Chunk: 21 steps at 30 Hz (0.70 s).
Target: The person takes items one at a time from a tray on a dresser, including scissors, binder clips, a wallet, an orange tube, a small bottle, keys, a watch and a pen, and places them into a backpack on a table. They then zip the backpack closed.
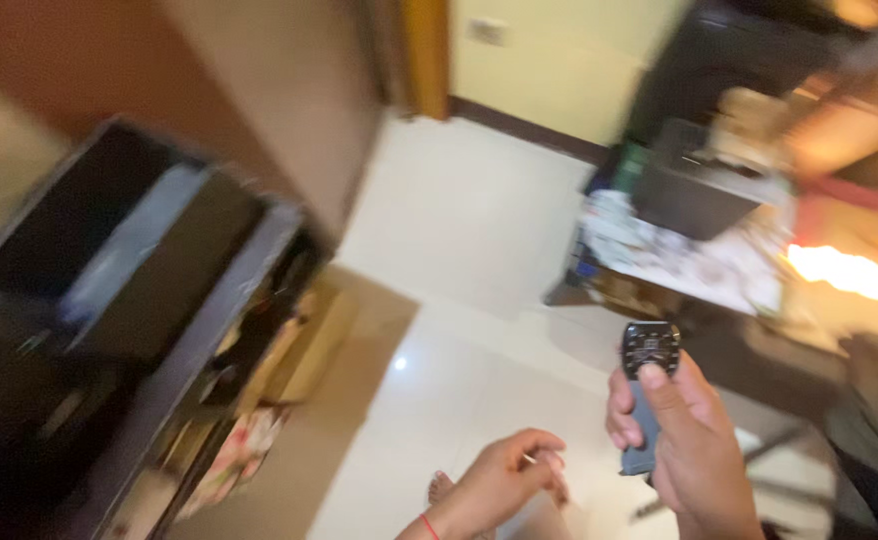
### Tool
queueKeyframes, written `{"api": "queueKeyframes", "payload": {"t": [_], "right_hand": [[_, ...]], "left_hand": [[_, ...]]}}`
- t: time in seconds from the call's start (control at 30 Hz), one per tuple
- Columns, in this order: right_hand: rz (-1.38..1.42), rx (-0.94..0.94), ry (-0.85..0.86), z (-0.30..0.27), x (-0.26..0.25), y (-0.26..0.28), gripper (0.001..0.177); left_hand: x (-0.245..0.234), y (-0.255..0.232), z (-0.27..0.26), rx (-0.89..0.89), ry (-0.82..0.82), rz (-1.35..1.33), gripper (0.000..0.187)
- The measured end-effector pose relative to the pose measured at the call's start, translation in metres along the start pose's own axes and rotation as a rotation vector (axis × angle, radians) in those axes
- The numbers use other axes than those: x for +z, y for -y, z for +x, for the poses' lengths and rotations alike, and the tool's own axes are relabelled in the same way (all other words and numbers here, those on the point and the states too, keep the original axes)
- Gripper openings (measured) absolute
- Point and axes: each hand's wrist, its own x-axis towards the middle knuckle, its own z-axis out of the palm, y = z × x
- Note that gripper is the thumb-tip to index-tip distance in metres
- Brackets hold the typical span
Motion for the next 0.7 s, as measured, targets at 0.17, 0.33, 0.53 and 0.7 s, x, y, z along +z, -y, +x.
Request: {"api": "queueKeyframes", "payload": {"t": [0.17,0.33,0.53,0.7], "right_hand": [[-0.001,-0.156,-0.292,-0.057,-0.098,0.032,0.031],[-0.028,-0.252,-0.533,-0.119,-0.181,0.055,0.032],[0.026,-0.332,-0.685,-0.181,-0.274,0.077,0.033],[-0.022,-0.264,-0.851,-0.219,-0.326,0.085,0.029]], "left_hand": [[0.050,-0.020,0.037,-0.062,0.094,0.057,0.038],[0.127,-0.035,0.073,-0.096,0.230,0.089,0.036],[0.226,-0.023,0.112,-0.111,0.254,0.189,0.048],[0.300,-0.011,0.152,-0.166,0.197,0.094,0.071]]}}
